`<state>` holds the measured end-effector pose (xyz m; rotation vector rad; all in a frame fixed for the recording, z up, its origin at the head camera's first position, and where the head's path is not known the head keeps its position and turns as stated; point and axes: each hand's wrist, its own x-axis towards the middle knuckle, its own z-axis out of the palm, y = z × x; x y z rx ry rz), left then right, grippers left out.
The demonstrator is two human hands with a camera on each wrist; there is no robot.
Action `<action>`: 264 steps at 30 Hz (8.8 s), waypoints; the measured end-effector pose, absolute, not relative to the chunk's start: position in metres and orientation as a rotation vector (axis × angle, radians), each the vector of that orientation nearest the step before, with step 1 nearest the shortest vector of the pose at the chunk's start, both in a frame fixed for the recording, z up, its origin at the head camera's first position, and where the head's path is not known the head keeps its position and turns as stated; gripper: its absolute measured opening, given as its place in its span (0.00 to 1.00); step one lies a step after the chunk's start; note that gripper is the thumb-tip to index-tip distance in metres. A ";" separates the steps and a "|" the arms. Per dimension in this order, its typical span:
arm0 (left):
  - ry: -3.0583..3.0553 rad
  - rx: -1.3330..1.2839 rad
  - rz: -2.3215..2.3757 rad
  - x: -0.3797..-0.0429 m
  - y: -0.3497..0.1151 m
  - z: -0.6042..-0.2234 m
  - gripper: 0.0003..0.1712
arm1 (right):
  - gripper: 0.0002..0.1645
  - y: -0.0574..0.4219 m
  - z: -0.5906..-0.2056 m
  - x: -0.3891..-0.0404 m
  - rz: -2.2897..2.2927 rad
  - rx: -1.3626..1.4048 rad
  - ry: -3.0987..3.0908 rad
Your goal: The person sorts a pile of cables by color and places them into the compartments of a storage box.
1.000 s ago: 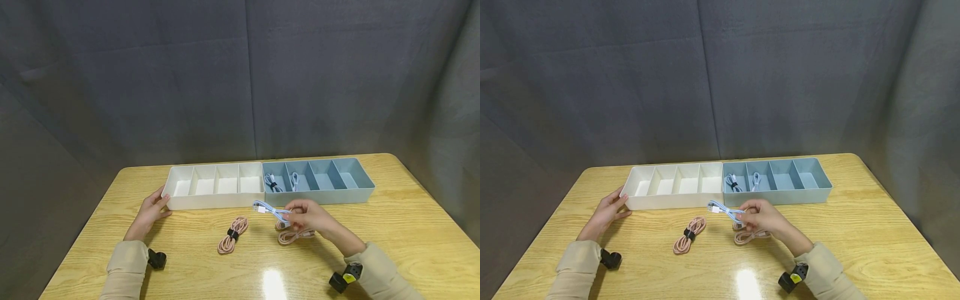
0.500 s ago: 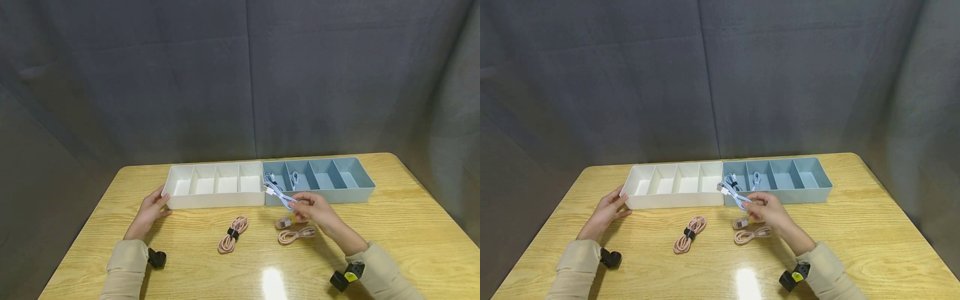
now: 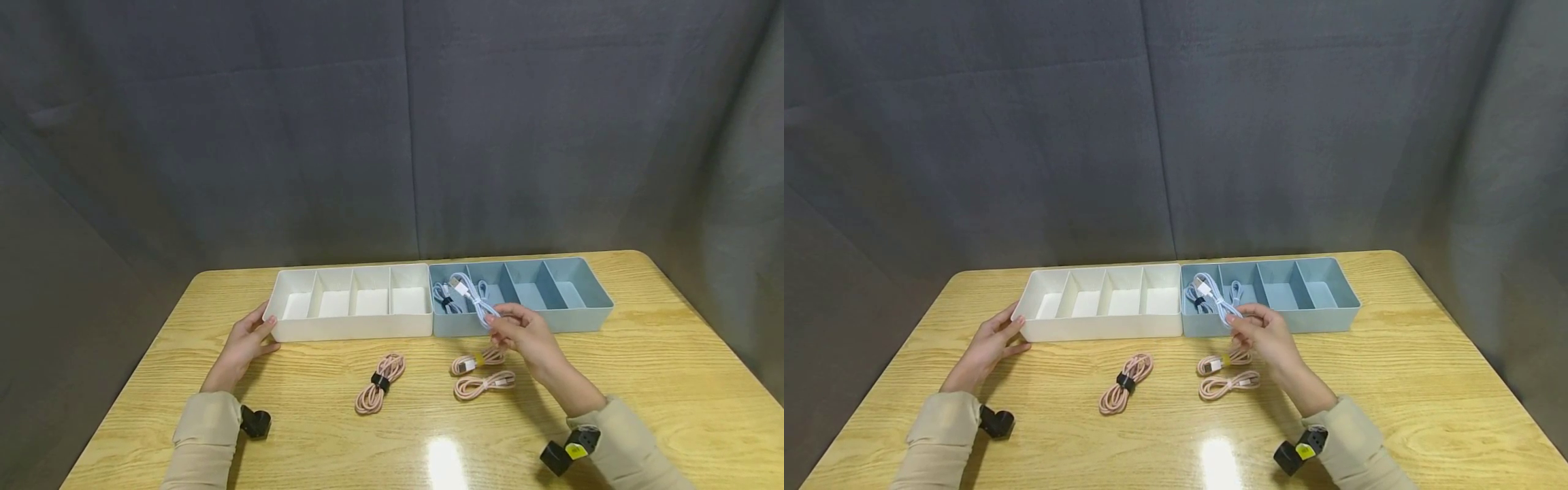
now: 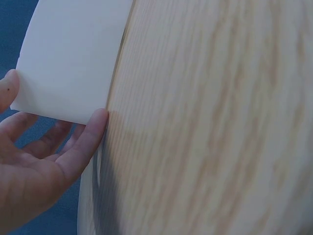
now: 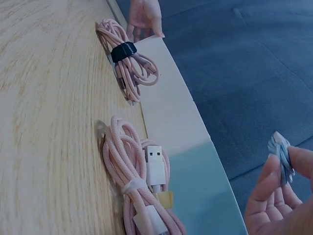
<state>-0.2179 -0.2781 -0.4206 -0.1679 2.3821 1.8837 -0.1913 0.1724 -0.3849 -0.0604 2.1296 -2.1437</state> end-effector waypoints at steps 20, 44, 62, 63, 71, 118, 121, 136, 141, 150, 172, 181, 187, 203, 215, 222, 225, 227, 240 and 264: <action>2.396 -0.164 1.884 -0.218 -0.279 -0.422 0.32 | 0.10 0.194 -0.380 -0.199 -2.393 0.145 2.162; 2.392 -0.166 1.886 -0.218 -0.280 -0.424 0.32 | 0.12 0.242 -0.407 -0.221 -2.372 0.361 2.320; 2.399 -0.181 1.885 -0.218 -0.279 -0.424 0.34 | 0.31 0.274 -0.472 -0.255 -2.387 0.137 2.307; 2.408 -0.190 1.887 -0.218 -0.279 -0.425 0.34 | 0.30 0.275 -0.475 -0.255 -2.347 0.126 2.342; 2.407 -0.183 1.888 -0.218 -0.280 -0.428 0.36 | 0.23 0.257 -0.437 -0.226 -2.038 -0.059 2.488; 2.402 -0.188 1.890 -0.218 -0.280 -0.427 0.37 | 0.25 0.223 -0.432 -0.212 -1.359 -0.532 2.438; 2.399 -0.193 1.890 -0.218 -0.280 -0.426 0.36 | 0.26 0.222 -0.433 -0.214 -1.327 -0.542 2.439; 2.408 -0.132 1.924 -0.227 -0.292 -0.446 0.42 | 0.20 0.216 -0.430 -0.215 -1.187 -0.583 2.541; 2.393 -0.166 1.906 -0.220 -0.282 -0.431 0.37 | 0.16 0.216 -0.430 -0.215 -1.229 -0.616 2.518; 2.381 -0.180 1.876 -0.217 -0.280 -0.424 0.33 | 0.12 0.217 -0.432 -0.216 -1.247 -0.699 2.546; 2.373 -0.198 1.890 -0.217 -0.281 -0.424 0.34 | 0.13 0.215 -0.414 -0.212 -1.497 -0.437 2.316; 2.370 -0.178 1.890 -0.216 -0.280 -0.423 0.34 | 0.14 0.215 -0.409 -0.207 -1.605 -0.260 2.183; 2.372 -0.189 1.889 -0.216 -0.280 -0.424 0.34 | 0.09 0.215 -0.408 -0.206 -1.720 -0.189 2.008; 2.344 -0.181 1.922 -0.215 -0.280 -0.423 0.34 | 0.04 0.204 -0.397 -0.201 -1.895 -0.193 1.874; 2.353 -0.162 1.919 -0.217 -0.281 -0.425 0.33 | 0.04 0.192 -0.389 -0.197 -2.008 -0.142 1.848; 2.360 -0.162 1.903 -0.217 -0.280 -0.424 0.34 | 0.05 0.184 -0.387 -0.196 -2.090 -0.145 1.804; 2.357 -0.166 1.905 -0.217 -0.280 -0.424 0.34 | 0.05 0.181 -0.386 -0.196 -2.133 -0.143 1.770; 2.355 -0.166 1.909 -0.217 -0.281 -0.424 0.33 | 0.06 0.179 -0.386 -0.196 -2.150 -0.134 1.760; 2.346 -0.156 1.927 -0.216 -0.281 -0.423 0.33 | 0.13 0.161 -0.381 -0.198 -2.249 -0.028 1.699; 2.362 -0.179 1.906 -0.216 -0.280 -0.422 0.33 | 0.17 0.121 -0.384 -0.217 -2.378 0.186 1.609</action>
